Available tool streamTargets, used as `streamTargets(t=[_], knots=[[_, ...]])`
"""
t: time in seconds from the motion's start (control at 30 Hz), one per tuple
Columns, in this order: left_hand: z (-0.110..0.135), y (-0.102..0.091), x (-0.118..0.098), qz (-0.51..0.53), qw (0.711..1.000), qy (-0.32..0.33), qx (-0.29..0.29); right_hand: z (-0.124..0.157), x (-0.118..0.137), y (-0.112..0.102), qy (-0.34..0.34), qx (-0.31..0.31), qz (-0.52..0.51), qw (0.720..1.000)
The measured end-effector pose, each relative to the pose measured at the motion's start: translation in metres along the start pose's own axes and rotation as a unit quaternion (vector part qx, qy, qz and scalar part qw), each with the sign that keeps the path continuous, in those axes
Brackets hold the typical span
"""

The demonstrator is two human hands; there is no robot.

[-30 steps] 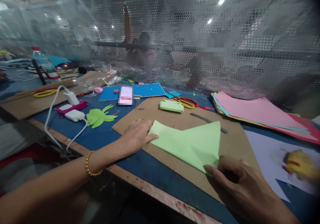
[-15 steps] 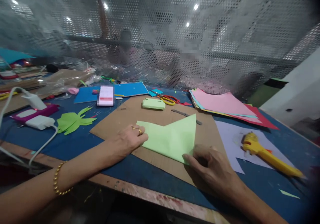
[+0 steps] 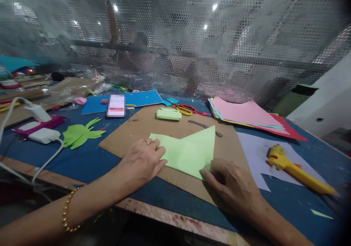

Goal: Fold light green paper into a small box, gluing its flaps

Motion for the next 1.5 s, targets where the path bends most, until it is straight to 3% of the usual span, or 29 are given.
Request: streamTargets(t=[0.17, 0.4, 0.57, 0.67, 0.73, 0.8, 0.9, 1.0, 1.07, 1.23, 1.5], knots=[[0.007, 0.000, -0.012, -0.064, 0.994, 0.081, -0.036, -0.001, 0.002, 0.001, -0.013, 0.001, 0.037, 0.999], [0.015, -0.008, -0.015, -0.038, 0.985, 0.158, -0.053, 0.002, 0.002, 0.002, -0.025, -0.004, 0.049, 0.998], [0.019, -0.007, -0.012, -0.019, 0.987, 0.158, -0.010, 0.001, 0.001, 0.004, -0.021, 0.001, 0.044, 0.999], [0.018, -0.009, -0.014, -0.019, 0.987, 0.158, -0.012, 0.001, -0.003, 0.001, -0.006, -0.004, 0.009, 1.000], [0.017, -0.010, -0.015, -0.021, 0.988, 0.154, -0.015, 0.004, -0.007, -0.008, 0.016, -0.038, -0.024, 0.999], [0.016, -0.011, -0.015, -0.020, 0.988, 0.150, -0.013, 0.010, -0.008, -0.023, 0.018, -0.113, -0.024, 0.993], [0.016, -0.010, -0.016, -0.014, 0.988, 0.151, -0.013, 0.019, 0.012, -0.040, -0.083, -0.191, 0.023, 0.978], [0.016, -0.011, -0.016, -0.005, 0.989, 0.148, -0.013, 0.023, 0.045, -0.029, -0.248, -0.128, 0.075, 0.957], [0.017, -0.013, -0.015, 0.002, 0.990, 0.139, -0.006, 0.024, 0.058, -0.015, -0.307, -0.064, 0.109, 0.943], [0.018, -0.015, -0.017, 0.017, 0.992, 0.123, 0.023, 0.020, 0.054, 0.005, -0.292, 0.019, 0.161, 0.943], [0.020, -0.012, -0.018, 0.024, 0.994, 0.103, 0.032, 0.044, 0.047, -0.010, -0.314, -0.041, 0.265, 0.911]])
Point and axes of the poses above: each hand's wrist, its own z-axis away from the middle knuckle, its own y-axis out of the palm, x = y × z, the point moved 6 cm from there along -z, towards the middle knuckle, and after that the axes turned 14 degrees about -y, right-handed, at the moved point
